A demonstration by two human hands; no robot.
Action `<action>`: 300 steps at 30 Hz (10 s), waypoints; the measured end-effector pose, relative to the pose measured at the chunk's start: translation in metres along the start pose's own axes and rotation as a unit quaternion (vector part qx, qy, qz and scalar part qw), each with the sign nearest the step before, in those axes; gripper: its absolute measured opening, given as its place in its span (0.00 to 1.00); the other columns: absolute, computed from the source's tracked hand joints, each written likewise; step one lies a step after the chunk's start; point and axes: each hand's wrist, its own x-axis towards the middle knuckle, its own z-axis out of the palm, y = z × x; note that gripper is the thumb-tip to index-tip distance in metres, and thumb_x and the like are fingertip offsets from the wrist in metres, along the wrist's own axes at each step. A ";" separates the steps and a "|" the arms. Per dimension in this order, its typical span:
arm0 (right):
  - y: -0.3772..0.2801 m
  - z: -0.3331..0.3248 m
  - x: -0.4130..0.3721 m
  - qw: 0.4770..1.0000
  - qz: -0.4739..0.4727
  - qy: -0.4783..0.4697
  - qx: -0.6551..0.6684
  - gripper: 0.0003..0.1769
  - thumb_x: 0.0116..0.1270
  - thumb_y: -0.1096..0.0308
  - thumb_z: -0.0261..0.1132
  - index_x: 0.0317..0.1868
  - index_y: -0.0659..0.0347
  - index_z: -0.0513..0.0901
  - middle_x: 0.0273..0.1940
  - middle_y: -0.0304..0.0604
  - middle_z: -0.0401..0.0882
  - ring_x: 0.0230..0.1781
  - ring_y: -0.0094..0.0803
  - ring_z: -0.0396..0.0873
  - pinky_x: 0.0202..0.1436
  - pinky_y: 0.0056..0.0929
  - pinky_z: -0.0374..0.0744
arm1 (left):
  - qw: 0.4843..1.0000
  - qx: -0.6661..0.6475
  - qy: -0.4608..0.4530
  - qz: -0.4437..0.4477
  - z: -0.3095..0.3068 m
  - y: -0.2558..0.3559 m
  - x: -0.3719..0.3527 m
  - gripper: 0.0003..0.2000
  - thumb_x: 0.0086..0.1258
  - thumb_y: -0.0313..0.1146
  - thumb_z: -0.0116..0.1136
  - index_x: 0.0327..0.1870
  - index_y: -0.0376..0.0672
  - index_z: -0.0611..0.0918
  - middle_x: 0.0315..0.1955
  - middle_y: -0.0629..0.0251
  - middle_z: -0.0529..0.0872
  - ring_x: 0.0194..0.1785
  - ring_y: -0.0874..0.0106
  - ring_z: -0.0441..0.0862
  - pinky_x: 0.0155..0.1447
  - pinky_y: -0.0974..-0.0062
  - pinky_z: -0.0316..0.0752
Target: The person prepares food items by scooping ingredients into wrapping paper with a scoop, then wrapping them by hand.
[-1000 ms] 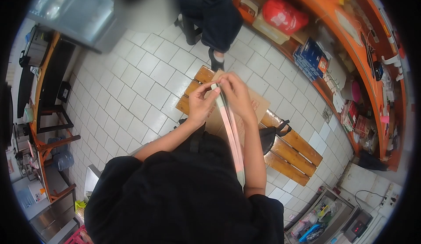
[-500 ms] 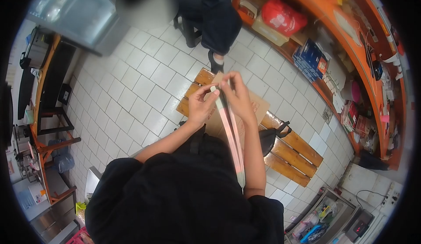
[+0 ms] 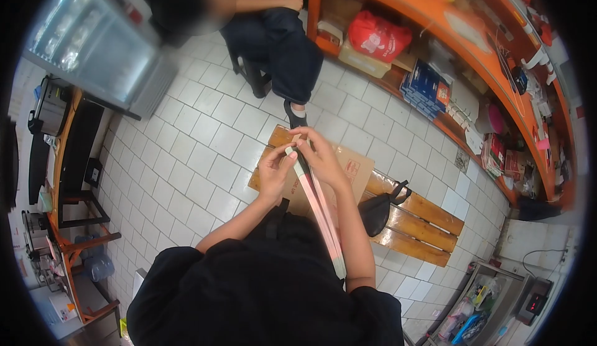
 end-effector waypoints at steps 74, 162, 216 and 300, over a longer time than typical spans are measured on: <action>0.033 -0.013 -0.007 0.987 -0.007 -0.064 0.147 0.17 0.58 0.70 0.63 0.47 0.58 0.68 0.43 0.32 0.67 0.47 0.20 0.64 0.51 0.21 0.65 | 0.996 0.022 -0.061 -0.057 -0.020 -0.015 0.025 0.14 0.59 0.26 0.60 0.45 0.31 0.76 0.40 0.62 0.80 0.44 0.75 0.75 0.52 0.80 0.68; -0.015 -0.026 -0.016 0.968 -0.075 0.044 -0.236 0.16 0.57 0.75 0.50 0.47 0.62 0.71 0.45 0.50 0.71 0.48 0.44 0.68 0.53 0.34 0.66 | 1.000 -0.001 -0.026 0.009 0.011 -0.003 0.011 0.13 0.62 0.26 0.56 0.47 0.31 0.77 0.42 0.63 0.78 0.44 0.79 0.73 0.48 0.84 0.68; -0.004 -0.015 -0.005 0.986 -0.123 0.031 -0.112 0.06 0.60 0.74 0.52 0.37 0.64 0.73 0.38 0.44 0.71 0.42 0.35 0.71 0.48 0.26 0.68 | 1.000 -0.013 -0.019 0.014 0.000 -0.001 0.011 0.14 0.62 0.25 0.56 0.48 0.33 0.77 0.40 0.71 0.71 0.35 0.87 0.68 0.39 0.90 0.64; 0.000 -0.011 -0.006 0.997 -0.042 -0.063 0.034 0.16 0.53 0.77 0.60 0.44 0.63 0.72 0.43 0.41 0.70 0.49 0.31 0.68 0.56 0.26 0.62 | 0.994 0.026 -0.107 -0.011 -0.012 0.006 0.016 0.14 0.65 0.31 0.54 0.49 0.36 0.77 0.45 0.64 0.74 0.50 0.77 0.69 0.53 0.80 0.64</action>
